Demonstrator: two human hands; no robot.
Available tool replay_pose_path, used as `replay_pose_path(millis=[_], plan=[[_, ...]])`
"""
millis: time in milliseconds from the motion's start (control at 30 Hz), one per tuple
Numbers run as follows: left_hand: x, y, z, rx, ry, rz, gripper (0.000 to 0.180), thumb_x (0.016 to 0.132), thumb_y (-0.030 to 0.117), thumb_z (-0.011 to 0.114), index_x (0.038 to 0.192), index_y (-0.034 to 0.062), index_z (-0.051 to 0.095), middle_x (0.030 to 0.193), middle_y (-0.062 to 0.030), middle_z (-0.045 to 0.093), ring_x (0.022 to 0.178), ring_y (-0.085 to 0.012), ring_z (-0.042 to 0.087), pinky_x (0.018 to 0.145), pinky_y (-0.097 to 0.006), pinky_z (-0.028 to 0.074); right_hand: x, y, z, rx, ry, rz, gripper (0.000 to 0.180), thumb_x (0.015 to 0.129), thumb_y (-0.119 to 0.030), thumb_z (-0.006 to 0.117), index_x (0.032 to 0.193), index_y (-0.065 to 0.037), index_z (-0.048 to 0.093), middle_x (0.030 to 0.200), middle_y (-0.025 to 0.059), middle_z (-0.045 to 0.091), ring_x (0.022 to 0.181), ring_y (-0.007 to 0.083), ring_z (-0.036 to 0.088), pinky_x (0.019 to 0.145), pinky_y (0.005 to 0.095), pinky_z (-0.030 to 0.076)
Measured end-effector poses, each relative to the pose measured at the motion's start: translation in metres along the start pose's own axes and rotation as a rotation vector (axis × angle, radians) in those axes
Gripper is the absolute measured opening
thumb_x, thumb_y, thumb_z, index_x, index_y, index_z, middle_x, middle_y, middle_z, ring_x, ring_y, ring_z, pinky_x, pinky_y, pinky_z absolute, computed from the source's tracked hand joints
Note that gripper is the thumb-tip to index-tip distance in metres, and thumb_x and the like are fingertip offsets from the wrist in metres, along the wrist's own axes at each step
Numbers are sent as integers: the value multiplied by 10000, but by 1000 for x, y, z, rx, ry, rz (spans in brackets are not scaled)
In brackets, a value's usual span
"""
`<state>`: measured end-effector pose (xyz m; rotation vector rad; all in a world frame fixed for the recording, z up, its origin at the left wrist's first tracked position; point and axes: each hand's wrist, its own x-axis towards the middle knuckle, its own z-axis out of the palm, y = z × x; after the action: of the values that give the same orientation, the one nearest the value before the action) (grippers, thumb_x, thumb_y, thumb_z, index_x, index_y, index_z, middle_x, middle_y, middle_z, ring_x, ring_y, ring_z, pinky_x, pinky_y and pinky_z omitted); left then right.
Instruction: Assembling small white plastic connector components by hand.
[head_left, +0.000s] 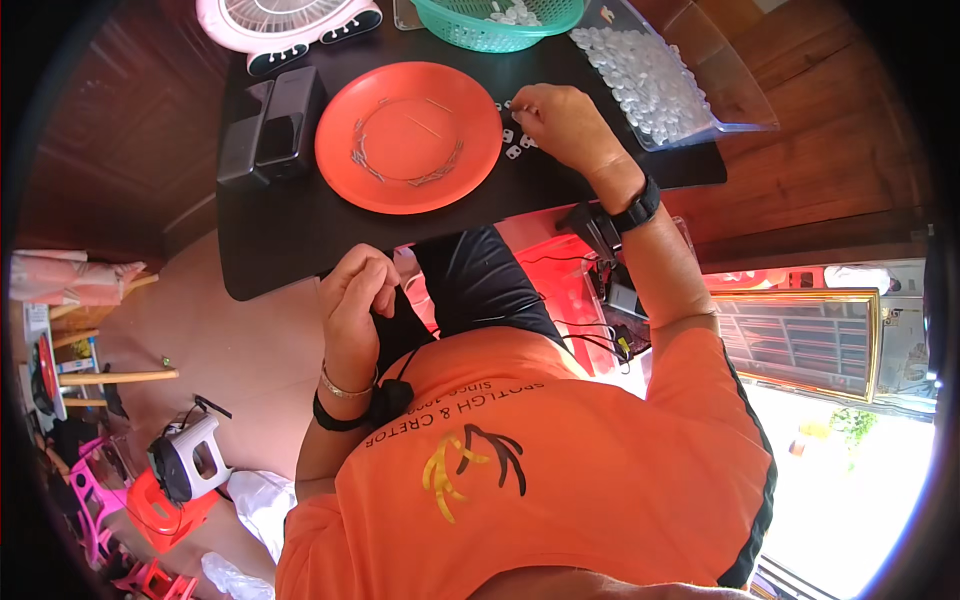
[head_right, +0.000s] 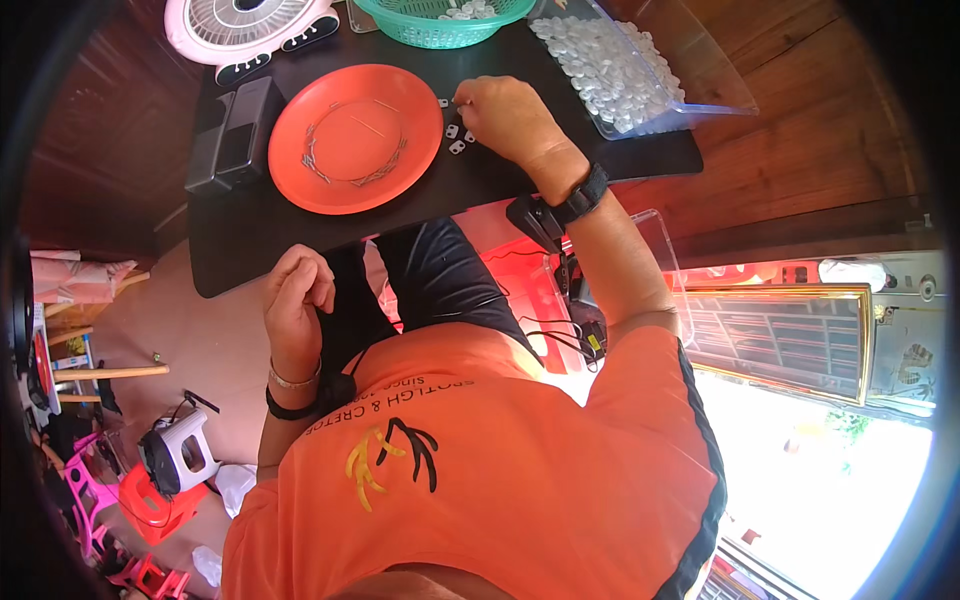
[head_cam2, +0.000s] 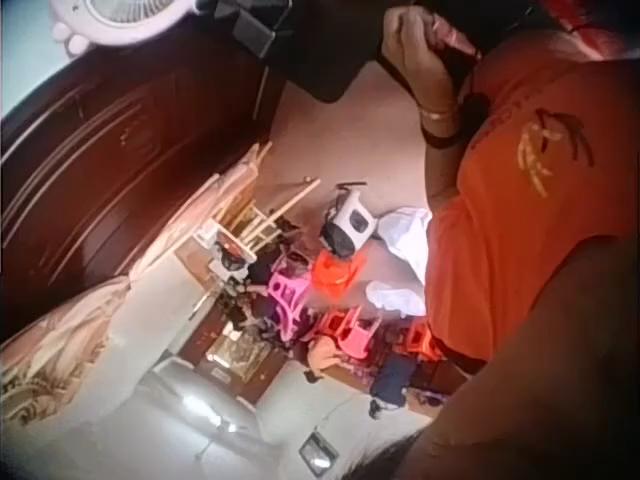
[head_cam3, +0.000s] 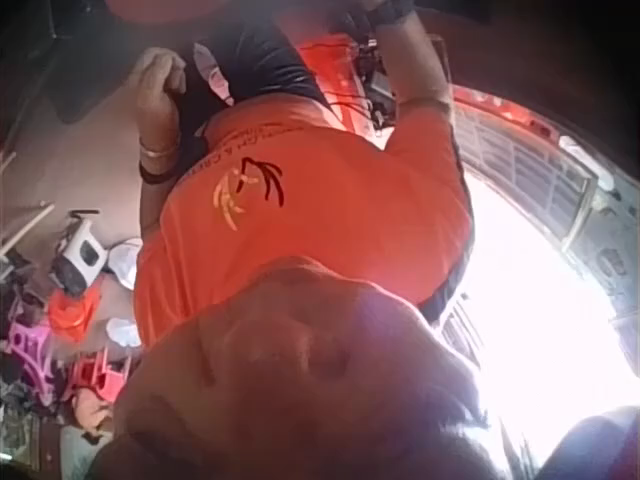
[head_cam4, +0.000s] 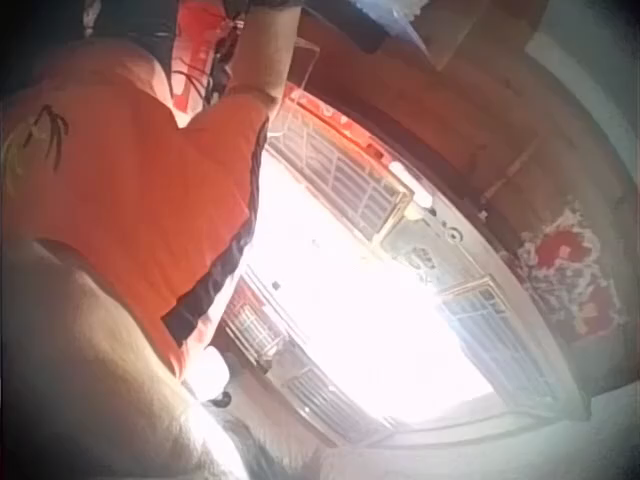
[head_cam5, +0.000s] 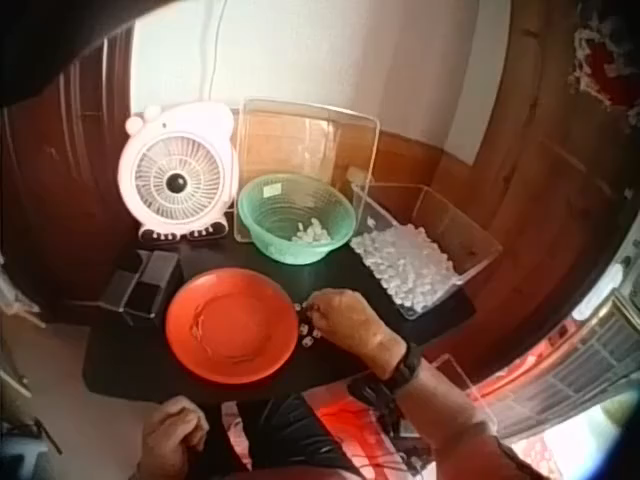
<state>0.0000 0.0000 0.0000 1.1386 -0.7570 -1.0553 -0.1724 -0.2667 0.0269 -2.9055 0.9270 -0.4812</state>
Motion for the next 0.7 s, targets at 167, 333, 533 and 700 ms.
replay_pose_path(millis=[167,333,533,700], plan=[[3,-2,1,-1,-1,10,237,912,164,433,726,26,488,598,-8,391,510,-84,349,484,-219,292,2,2,-2,147,42,55,194,799,-130,518,874,-63,684,870,130,662,834,331,626,759,408,509],[1,-3,3,28,-18,0,231,910,158,430,730,27,492,601,-8,395,514,-84,350,489,-220,295,-1,18,3,97,78,-17,195,817,-116,544,948,-91,686,859,111,643,776,303,627,716,368,505],[-1,-3,3,50,-35,-10,224,905,156,432,731,27,492,602,-6,394,515,-85,350,494,-222,296,-8,25,-8,7,78,-31,172,816,-113,553,924,-94,685,823,96,619,751,297,617,690,372,495],[-1,-4,4,57,-33,-21,222,903,160,437,734,27,493,603,-4,390,515,-84,349,495,-221,293,-20,12,-25,59,16,-64,135,800,-126,599,900,-88,681,803,92,607,740,291,613,676,373,489]])
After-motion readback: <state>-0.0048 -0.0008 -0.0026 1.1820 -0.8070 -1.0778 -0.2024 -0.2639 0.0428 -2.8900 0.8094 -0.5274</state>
